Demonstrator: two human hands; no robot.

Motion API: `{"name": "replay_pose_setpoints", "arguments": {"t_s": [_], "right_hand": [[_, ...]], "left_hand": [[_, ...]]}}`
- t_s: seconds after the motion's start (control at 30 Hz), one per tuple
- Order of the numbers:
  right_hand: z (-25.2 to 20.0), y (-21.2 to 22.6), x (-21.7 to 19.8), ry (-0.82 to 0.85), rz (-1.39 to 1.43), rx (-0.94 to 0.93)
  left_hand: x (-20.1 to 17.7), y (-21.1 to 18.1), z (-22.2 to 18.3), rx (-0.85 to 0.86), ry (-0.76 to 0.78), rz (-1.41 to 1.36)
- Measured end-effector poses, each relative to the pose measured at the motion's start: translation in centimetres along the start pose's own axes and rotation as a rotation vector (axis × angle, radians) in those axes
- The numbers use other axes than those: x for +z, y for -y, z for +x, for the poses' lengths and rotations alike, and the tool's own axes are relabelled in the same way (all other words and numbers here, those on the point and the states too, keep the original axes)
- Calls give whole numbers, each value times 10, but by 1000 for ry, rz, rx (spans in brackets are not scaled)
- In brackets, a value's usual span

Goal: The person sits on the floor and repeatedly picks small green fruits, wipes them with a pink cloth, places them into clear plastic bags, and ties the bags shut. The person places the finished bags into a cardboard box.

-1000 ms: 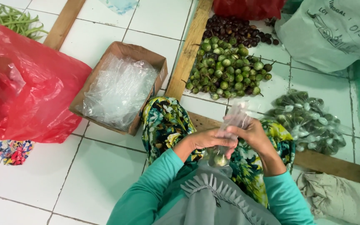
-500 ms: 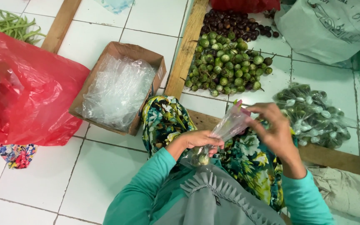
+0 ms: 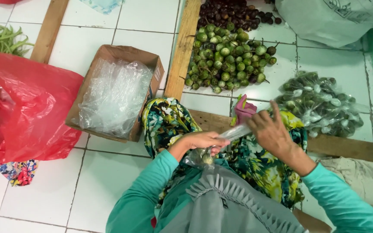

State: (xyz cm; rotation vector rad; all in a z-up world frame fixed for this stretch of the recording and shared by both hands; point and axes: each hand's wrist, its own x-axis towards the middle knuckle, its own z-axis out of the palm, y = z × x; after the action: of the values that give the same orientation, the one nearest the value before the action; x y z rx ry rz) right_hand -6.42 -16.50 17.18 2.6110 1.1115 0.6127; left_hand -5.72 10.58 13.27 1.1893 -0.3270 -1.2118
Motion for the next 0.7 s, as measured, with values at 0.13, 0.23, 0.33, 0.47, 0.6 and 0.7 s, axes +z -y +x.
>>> {"name": "replay_pose_setpoints", "arguments": {"t_s": [0.13,0.23,0.33,0.47,0.6,0.7], "right_hand": [[-16,-34,7,17,-53,173],[2,-11,-27,32,107,234],[20,34,-40,55,254,77],[7,57,-14,51,455,33],[-14,47,-6,686,1026,257],[4,19,-43,827,1242,305]], "left_hand": [[-26,39,24,-12,-27,20],[-24,40,31,-18,-45,41],[-21,43,48,-51,-13,42],[-33,56,57,-109,72,525],[-25,14,21,-168,67,629],[-24,15,17,-59,-21,407]]}}
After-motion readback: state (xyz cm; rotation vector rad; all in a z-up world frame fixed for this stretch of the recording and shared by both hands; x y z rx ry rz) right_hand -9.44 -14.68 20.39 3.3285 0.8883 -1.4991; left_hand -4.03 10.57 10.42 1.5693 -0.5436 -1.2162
